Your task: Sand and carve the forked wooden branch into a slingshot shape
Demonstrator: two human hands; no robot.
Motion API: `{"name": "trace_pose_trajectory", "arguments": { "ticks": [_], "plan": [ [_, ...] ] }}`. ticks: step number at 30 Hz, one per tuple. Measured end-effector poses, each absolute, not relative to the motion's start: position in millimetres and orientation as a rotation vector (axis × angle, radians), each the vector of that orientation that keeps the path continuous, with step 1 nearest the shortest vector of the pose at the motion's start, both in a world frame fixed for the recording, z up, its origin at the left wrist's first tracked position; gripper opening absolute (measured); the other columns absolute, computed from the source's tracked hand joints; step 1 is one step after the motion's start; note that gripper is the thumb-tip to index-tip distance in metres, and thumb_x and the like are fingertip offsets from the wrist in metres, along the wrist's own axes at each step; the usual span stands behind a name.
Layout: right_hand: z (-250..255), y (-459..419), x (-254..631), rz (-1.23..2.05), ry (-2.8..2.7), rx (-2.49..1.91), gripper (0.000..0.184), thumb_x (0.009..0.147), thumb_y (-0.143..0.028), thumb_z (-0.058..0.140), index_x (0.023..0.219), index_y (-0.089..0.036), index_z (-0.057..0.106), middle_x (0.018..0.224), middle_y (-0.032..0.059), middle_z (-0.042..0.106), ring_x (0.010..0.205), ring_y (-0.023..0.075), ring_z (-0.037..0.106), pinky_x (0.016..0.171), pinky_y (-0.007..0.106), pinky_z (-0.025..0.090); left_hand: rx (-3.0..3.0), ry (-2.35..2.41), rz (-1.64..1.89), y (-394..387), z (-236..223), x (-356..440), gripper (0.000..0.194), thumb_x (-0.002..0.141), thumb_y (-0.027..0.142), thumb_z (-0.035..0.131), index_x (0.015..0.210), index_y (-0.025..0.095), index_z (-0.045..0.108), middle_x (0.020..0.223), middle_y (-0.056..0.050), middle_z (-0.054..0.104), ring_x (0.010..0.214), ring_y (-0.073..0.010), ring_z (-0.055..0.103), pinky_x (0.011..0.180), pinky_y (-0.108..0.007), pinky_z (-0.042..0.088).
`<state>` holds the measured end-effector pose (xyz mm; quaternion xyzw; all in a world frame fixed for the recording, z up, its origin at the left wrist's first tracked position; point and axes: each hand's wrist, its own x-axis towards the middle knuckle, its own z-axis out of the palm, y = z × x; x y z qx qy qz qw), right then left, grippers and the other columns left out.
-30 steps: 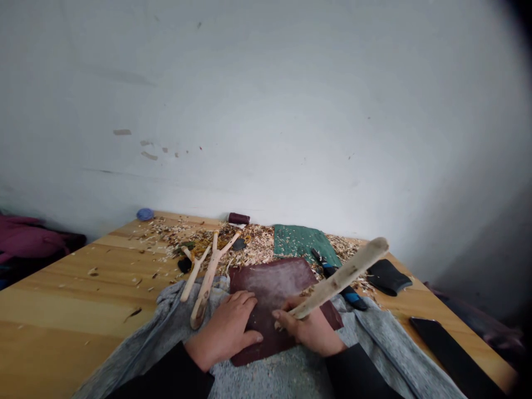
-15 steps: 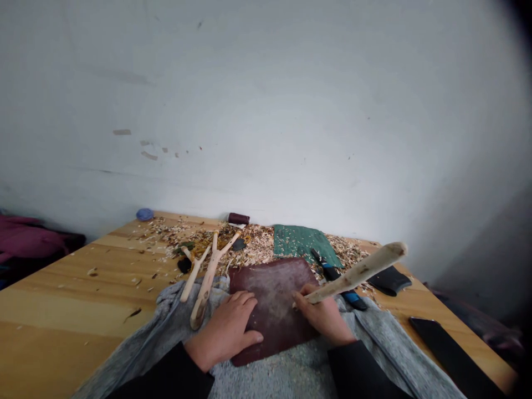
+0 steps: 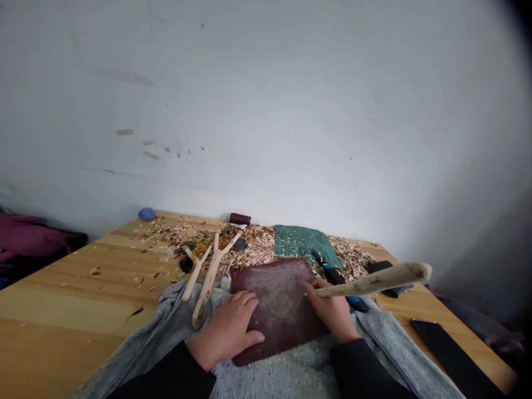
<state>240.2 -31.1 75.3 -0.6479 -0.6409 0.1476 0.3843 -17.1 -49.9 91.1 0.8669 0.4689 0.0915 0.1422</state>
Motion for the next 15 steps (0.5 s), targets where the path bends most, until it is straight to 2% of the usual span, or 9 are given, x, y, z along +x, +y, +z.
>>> {"name": "trace_pose_trajectory", "arguments": {
  "ticks": [5, 11, 15],
  "plan": [
    [74, -38, 228, 0.452, -1.69, -1.603, 0.038, 0.082, -0.051, 0.052, 0.057, -0.022, 0.057, 0.051, 0.0001, 0.057, 0.05, 0.0145, 0.055, 0.047, 0.022, 0.037, 2.52, 1.352, 0.269, -50, 89, -17, 0.052, 0.078, 0.038, 0.065, 0.124, 0.016, 0.057, 0.135, -0.013, 0.054, 0.125, -0.0302, 0.047, 0.107, -0.044, 0.034],
    [73, -59, 192, 0.852, -1.86, -1.288, 0.032, 0.085, -0.045, 0.055, 0.069, -0.019, 0.065, 0.055, -0.001, 0.06, 0.045, 0.0104, 0.05, 0.044, 0.02, 0.036, 2.512, 1.366, 0.276, -49, 89, -16, 0.052, 0.078, 0.037, 0.066, 0.125, 0.016, 0.056, 0.135, -0.013, 0.054, 0.126, -0.0304, 0.047, 0.106, -0.044, 0.035],
    [68, -51, 202, 0.736, -1.78, -1.449, 0.032, 0.085, -0.044, 0.053, 0.067, -0.02, 0.064, 0.057, -0.0004, 0.062, 0.044, 0.0102, 0.05, 0.043, 0.021, 0.034, 2.517, 1.35, 0.279, -49, 90, -16, 0.054, 0.078, 0.038, 0.066, 0.125, 0.015, 0.056, 0.135, -0.013, 0.054, 0.126, -0.03, 0.046, 0.107, -0.044, 0.034]
  ]
}}
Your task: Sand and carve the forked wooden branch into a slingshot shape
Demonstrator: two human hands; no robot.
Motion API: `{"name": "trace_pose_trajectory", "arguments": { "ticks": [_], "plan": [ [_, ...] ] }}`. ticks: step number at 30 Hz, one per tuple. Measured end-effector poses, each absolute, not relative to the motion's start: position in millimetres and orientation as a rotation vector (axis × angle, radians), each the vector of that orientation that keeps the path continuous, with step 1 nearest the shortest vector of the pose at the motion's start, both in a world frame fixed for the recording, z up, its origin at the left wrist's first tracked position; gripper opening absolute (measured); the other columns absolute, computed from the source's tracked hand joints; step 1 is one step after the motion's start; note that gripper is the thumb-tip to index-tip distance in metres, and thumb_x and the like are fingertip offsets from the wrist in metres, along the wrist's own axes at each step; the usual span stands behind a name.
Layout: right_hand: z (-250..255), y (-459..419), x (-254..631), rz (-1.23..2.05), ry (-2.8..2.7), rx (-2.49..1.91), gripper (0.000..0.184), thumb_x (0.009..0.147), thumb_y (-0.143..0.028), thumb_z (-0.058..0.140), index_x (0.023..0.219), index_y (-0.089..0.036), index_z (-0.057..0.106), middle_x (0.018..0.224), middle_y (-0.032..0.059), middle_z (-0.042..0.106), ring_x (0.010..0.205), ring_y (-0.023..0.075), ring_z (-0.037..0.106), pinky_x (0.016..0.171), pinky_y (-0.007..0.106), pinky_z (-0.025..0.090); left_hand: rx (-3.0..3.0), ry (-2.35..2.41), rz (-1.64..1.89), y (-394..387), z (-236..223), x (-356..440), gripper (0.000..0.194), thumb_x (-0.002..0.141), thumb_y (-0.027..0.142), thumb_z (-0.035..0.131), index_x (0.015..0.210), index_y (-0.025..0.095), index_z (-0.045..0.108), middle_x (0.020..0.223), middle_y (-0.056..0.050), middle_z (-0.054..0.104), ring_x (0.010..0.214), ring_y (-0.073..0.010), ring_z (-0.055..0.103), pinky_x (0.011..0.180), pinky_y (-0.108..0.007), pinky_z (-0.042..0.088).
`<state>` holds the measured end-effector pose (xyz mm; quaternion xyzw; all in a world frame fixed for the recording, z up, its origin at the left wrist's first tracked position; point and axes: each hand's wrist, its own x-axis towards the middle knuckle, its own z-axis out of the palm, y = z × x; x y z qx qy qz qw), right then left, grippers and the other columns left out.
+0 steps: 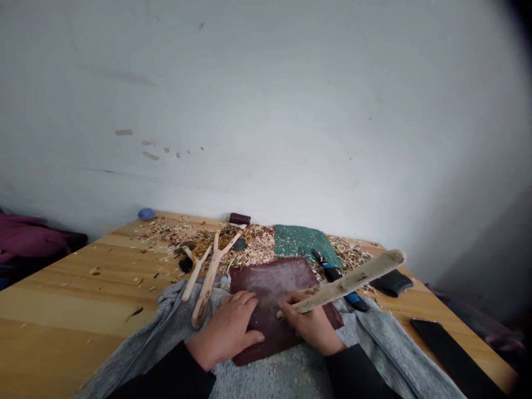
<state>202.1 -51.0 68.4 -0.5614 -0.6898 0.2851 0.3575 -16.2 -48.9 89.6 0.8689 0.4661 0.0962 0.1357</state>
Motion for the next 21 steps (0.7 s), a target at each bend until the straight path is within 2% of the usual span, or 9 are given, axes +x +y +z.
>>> {"name": "trace_pose_trajectory", "arguments": {
  "ticks": [3, 9, 16, 21],
  "plan": [
    [67, -37, 224, 0.55, -1.66, -1.63, 0.033, 0.083, -0.046, 0.053, 0.062, -0.021, 0.06, 0.051, -0.0006, 0.058, 0.046, 0.0122, 0.052, 0.044, 0.021, 0.034, 2.512, 1.347, 0.268, -49, 91, -16, 0.055, 0.077, 0.038, 0.067, 0.125, 0.014, 0.056, 0.136, -0.014, 0.053, 0.126, -0.0303, 0.046, 0.107, -0.044, 0.034],
    [68, -31, 235, 0.518, -1.638, -1.654, 0.035, 0.081, -0.049, 0.053, 0.06, -0.022, 0.058, 0.046, -0.0011, 0.054, 0.046, 0.0134, 0.052, 0.043, 0.021, 0.034, 2.501, 1.356, 0.243, -50, 95, -15, 0.054, 0.077, 0.037, 0.066, 0.125, 0.013, 0.056, 0.136, -0.015, 0.053, 0.127, -0.0306, 0.045, 0.108, -0.044, 0.034],
    [80, -53, 202, 0.705, -1.838, -1.401, 0.028, 0.081, -0.042, 0.056, 0.064, -0.02, 0.06, 0.05, -0.0024, 0.055, 0.044, 0.0103, 0.048, 0.042, 0.02, 0.033, 2.513, 1.358, 0.267, -48, 91, -17, 0.053, 0.078, 0.039, 0.064, 0.125, 0.017, 0.056, 0.135, -0.013, 0.054, 0.125, -0.0295, 0.046, 0.107, -0.044, 0.034],
    [78, -46, 213, 0.908, -1.668, -1.452, 0.035, 0.081, -0.05, 0.054, 0.064, -0.02, 0.057, 0.047, -0.0042, 0.051, 0.039, 0.0102, 0.047, 0.039, 0.02, 0.032, 2.516, 1.357, 0.284, -49, 88, -17, 0.053, 0.078, 0.04, 0.065, 0.125, 0.016, 0.057, 0.134, -0.013, 0.054, 0.125, -0.0303, 0.047, 0.106, -0.045, 0.035]
  ]
}}
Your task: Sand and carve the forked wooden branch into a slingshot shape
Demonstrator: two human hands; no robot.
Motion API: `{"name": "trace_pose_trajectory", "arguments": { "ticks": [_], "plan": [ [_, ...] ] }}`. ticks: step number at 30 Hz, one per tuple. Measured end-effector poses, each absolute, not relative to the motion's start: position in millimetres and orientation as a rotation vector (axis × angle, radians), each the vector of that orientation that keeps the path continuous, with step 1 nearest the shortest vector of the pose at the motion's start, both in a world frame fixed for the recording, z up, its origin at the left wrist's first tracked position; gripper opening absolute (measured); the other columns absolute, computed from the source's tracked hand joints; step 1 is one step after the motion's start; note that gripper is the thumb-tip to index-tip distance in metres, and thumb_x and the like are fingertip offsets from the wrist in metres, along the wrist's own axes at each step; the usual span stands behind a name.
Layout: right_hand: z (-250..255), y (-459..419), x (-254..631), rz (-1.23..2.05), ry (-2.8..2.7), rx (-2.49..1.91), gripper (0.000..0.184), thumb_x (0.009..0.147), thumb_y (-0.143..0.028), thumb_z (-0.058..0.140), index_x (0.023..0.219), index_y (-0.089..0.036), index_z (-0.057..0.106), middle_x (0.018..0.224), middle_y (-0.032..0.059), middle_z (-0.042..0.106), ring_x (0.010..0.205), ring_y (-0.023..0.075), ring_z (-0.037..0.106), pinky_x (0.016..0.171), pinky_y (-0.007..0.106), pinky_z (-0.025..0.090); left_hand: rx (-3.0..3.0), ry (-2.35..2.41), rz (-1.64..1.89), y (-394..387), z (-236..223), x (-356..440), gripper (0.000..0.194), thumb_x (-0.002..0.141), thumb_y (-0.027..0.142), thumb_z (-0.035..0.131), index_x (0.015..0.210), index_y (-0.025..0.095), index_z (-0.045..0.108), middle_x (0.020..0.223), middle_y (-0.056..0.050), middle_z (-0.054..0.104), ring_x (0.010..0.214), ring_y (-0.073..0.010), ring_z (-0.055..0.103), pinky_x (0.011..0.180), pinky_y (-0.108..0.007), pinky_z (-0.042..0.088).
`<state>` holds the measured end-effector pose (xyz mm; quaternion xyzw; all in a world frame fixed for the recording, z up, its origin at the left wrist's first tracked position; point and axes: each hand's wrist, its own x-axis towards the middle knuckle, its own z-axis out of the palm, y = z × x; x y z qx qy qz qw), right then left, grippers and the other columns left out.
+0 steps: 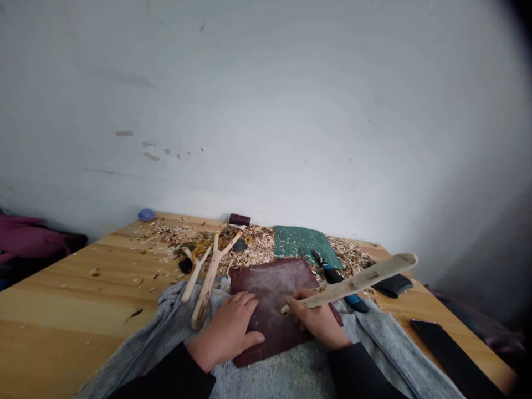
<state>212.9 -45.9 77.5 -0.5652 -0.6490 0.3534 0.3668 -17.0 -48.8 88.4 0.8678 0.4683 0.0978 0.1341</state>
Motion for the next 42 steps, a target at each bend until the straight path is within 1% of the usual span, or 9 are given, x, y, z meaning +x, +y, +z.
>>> {"name": "trace_pose_trajectory", "arguments": {
  "ticks": [5, 7, 10, 12, 18, 22, 30, 36, 42],
  "plan": [
    [69, -40, 219, 0.972, -1.617, -1.459, 0.036, 0.081, -0.052, 0.053, 0.065, -0.02, 0.056, 0.048, -0.0042, 0.053, 0.04, 0.0101, 0.048, 0.039, 0.02, 0.033, 2.512, 1.349, 0.297, -49, 89, -18, 0.053, 0.078, 0.04, 0.066, 0.125, 0.017, 0.056, 0.136, -0.013, 0.053, 0.126, -0.0302, 0.046, 0.107, -0.044, 0.034],
    [71, -44, 214, 0.865, -1.685, -1.469, 0.032, 0.082, -0.046, 0.054, 0.064, -0.02, 0.057, 0.051, -0.003, 0.055, 0.042, 0.0105, 0.049, 0.042, 0.021, 0.034, 2.512, 1.349, 0.29, -49, 89, -18, 0.052, 0.078, 0.04, 0.065, 0.124, 0.017, 0.056, 0.135, -0.013, 0.054, 0.126, -0.03, 0.046, 0.107, -0.044, 0.034],
    [78, -51, 205, 0.598, -1.855, -1.396, 0.026, 0.08, -0.036, 0.057, 0.06, -0.02, 0.057, 0.057, -0.0006, 0.059, 0.055, 0.0127, 0.055, 0.054, 0.023, 0.04, 2.517, 1.357, 0.29, -48, 88, -17, 0.051, 0.078, 0.04, 0.065, 0.123, 0.017, 0.057, 0.134, -0.013, 0.054, 0.125, -0.0301, 0.047, 0.106, -0.044, 0.035],
    [81, -53, 201, 0.542, -1.907, -1.344, 0.024, 0.08, -0.034, 0.058, 0.061, -0.019, 0.059, 0.059, 0.0, 0.061, 0.059, 0.0136, 0.056, 0.058, 0.024, 0.041, 2.523, 1.356, 0.296, -49, 87, -17, 0.051, 0.078, 0.04, 0.064, 0.123, 0.017, 0.057, 0.134, -0.013, 0.055, 0.125, -0.0302, 0.047, 0.106, -0.044, 0.035],
    [72, -47, 209, 0.818, -1.694, -1.496, 0.028, 0.082, -0.041, 0.052, 0.065, -0.02, 0.059, 0.049, -0.0034, 0.054, 0.041, 0.0106, 0.047, 0.041, 0.021, 0.033, 2.525, 1.347, 0.297, -51, 90, -16, 0.049, 0.08, 0.039, 0.062, 0.123, 0.018, 0.057, 0.134, -0.013, 0.054, 0.125, -0.03, 0.047, 0.106, -0.045, 0.035],
    [69, -43, 214, 0.749, -1.664, -1.562, 0.028, 0.081, -0.041, 0.053, 0.064, -0.02, 0.06, 0.05, -0.0033, 0.054, 0.042, 0.0105, 0.048, 0.042, 0.021, 0.033, 2.521, 1.352, 0.292, -51, 91, -16, 0.051, 0.08, 0.038, 0.063, 0.124, 0.014, 0.057, 0.134, -0.015, 0.054, 0.125, -0.0311, 0.047, 0.106, -0.046, 0.035],
    [79, -47, 214, 0.708, -1.763, -1.546, 0.026, 0.081, -0.038, 0.052, 0.065, -0.02, 0.06, 0.051, -0.0037, 0.054, 0.043, 0.0098, 0.048, 0.041, 0.02, 0.032, 2.516, 1.363, 0.298, -53, 92, -14, 0.048, 0.08, 0.039, 0.062, 0.123, 0.018, 0.057, 0.136, -0.013, 0.053, 0.127, -0.031, 0.046, 0.107, -0.047, 0.034],
    [77, -46, 213, 0.712, -1.75, -1.559, 0.024, 0.081, -0.036, 0.053, 0.065, -0.02, 0.059, 0.051, -0.0037, 0.054, 0.044, 0.01, 0.048, 0.042, 0.02, 0.033, 2.526, 1.371, 0.26, -56, 99, -13, 0.046, 0.081, 0.035, 0.061, 0.123, 0.017, 0.057, 0.135, -0.013, 0.054, 0.127, -0.0306, 0.046, 0.108, -0.046, 0.034],
    [82, -48, 210, 0.685, -1.74, -1.566, 0.023, 0.08, -0.035, 0.053, 0.062, -0.021, 0.057, 0.05, -0.0038, 0.053, 0.044, 0.0103, 0.048, 0.041, 0.02, 0.032, 2.53, 1.357, 0.281, -55, 94, -14, 0.047, 0.081, 0.037, 0.061, 0.124, 0.017, 0.056, 0.136, -0.014, 0.054, 0.126, -0.0313, 0.046, 0.107, -0.048, 0.035]
  ]
}}
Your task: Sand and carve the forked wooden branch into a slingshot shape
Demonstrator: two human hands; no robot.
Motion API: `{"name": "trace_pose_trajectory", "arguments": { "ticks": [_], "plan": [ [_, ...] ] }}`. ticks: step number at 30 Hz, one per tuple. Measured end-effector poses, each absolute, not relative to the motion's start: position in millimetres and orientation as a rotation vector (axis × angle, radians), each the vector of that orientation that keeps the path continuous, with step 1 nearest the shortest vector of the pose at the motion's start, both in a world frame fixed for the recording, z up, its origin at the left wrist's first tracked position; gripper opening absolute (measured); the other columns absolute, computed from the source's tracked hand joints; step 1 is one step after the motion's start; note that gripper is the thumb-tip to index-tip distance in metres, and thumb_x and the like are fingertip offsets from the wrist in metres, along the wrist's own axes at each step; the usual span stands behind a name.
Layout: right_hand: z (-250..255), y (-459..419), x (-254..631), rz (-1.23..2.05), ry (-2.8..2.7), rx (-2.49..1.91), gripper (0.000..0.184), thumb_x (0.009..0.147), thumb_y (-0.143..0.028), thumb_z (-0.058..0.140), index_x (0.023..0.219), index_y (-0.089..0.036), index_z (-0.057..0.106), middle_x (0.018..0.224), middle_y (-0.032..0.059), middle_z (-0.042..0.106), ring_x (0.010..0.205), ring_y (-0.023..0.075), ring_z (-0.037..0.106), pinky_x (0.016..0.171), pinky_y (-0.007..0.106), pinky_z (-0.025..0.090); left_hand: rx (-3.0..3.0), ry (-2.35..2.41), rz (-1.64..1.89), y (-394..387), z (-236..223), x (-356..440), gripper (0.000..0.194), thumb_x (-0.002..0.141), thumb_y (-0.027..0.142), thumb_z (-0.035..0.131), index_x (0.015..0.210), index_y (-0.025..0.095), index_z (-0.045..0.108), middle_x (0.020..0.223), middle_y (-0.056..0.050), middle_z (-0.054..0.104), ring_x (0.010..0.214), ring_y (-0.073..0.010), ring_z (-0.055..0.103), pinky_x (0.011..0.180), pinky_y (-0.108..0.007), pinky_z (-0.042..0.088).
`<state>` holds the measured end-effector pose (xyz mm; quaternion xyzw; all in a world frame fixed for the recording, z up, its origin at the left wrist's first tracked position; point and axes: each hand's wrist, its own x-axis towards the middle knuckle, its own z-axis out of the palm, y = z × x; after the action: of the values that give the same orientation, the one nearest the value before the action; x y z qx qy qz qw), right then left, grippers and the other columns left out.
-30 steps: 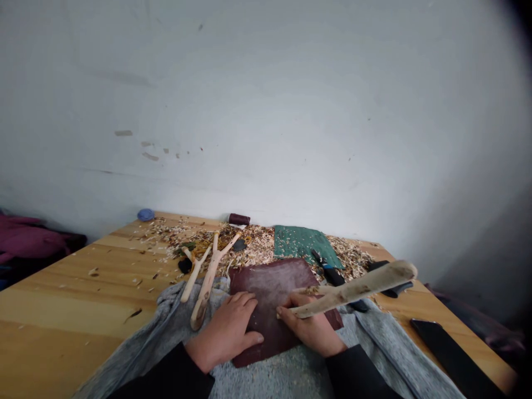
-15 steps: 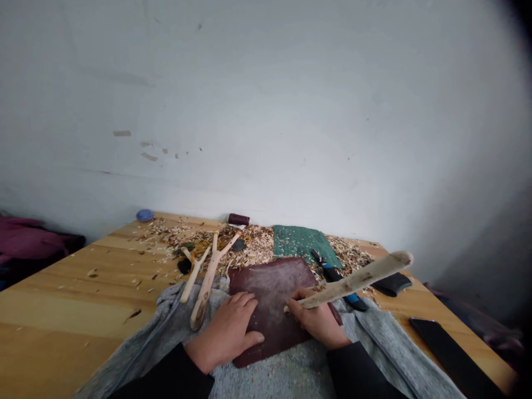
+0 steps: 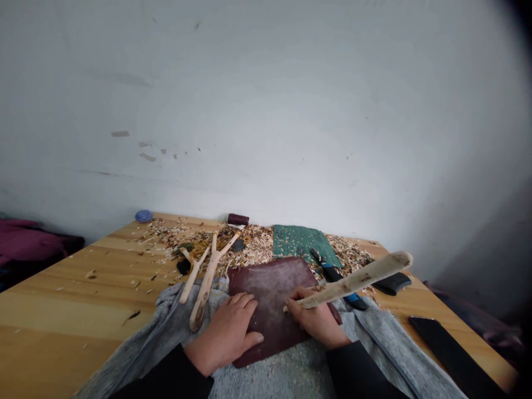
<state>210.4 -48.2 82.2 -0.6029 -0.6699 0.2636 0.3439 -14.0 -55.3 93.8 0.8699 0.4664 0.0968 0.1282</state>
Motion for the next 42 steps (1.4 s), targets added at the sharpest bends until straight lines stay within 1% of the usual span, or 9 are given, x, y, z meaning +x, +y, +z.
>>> {"name": "trace_pose_trajectory", "arguments": {
  "ticks": [9, 14, 24, 29, 36, 42],
  "plan": [
    [77, -47, 210, 0.618, -1.769, -1.578, 0.024, 0.081, -0.037, 0.053, 0.063, -0.022, 0.059, 0.049, -0.0035, 0.054, 0.044, 0.0105, 0.049, 0.041, 0.02, 0.031, 2.513, 1.367, 0.264, -55, 97, -13, 0.046, 0.081, 0.037, 0.061, 0.123, 0.018, 0.056, 0.136, -0.013, 0.054, 0.127, -0.0315, 0.046, 0.107, -0.048, 0.034],
    [80, -48, 211, 0.626, -1.787, -1.564, 0.023, 0.08, -0.036, 0.053, 0.062, -0.022, 0.057, 0.049, -0.004, 0.054, 0.043, 0.0104, 0.048, 0.041, 0.02, 0.031, 2.518, 1.369, 0.244, -56, 100, -12, 0.048, 0.081, 0.035, 0.062, 0.124, 0.016, 0.056, 0.136, -0.014, 0.053, 0.128, -0.0312, 0.045, 0.108, -0.046, 0.034],
    [80, -48, 209, 0.605, -1.784, -1.57, 0.022, 0.079, -0.034, 0.053, 0.06, -0.023, 0.055, 0.05, -0.0037, 0.054, 0.047, 0.011, 0.049, 0.043, 0.02, 0.032, 2.532, 1.368, 0.268, -55, 96, -12, 0.047, 0.081, 0.037, 0.061, 0.124, 0.018, 0.057, 0.136, -0.013, 0.054, 0.126, -0.0316, 0.046, 0.107, -0.048, 0.034],
    [80, -48, 209, 0.61, -1.775, -1.55, 0.021, 0.078, -0.033, 0.053, 0.06, -0.022, 0.054, 0.051, -0.0033, 0.054, 0.045, 0.0109, 0.048, 0.042, 0.02, 0.032, 2.517, 1.373, 0.231, -56, 101, -12, 0.048, 0.081, 0.035, 0.062, 0.125, 0.016, 0.056, 0.136, -0.014, 0.053, 0.127, -0.0316, 0.045, 0.108, -0.047, 0.034],
    [82, -49, 209, 0.641, -1.8, -1.546, 0.022, 0.08, -0.035, 0.051, 0.062, -0.022, 0.053, 0.051, -0.0032, 0.052, 0.045, 0.0111, 0.049, 0.042, 0.02, 0.032, 2.519, 1.364, 0.231, -57, 102, -12, 0.05, 0.08, 0.034, 0.064, 0.125, 0.013, 0.057, 0.135, -0.015, 0.053, 0.126, -0.032, 0.046, 0.108, -0.047, 0.034],
    [81, -49, 211, 0.626, -1.8, -1.571, 0.021, 0.08, -0.033, 0.053, 0.063, -0.021, 0.055, 0.051, -0.0034, 0.052, 0.045, 0.0106, 0.049, 0.041, 0.02, 0.031, 2.524, 1.366, 0.25, -55, 101, -12, 0.05, 0.08, 0.035, 0.064, 0.124, 0.014, 0.057, 0.135, -0.015, 0.054, 0.126, -0.0318, 0.046, 0.107, -0.047, 0.035]
  ]
}}
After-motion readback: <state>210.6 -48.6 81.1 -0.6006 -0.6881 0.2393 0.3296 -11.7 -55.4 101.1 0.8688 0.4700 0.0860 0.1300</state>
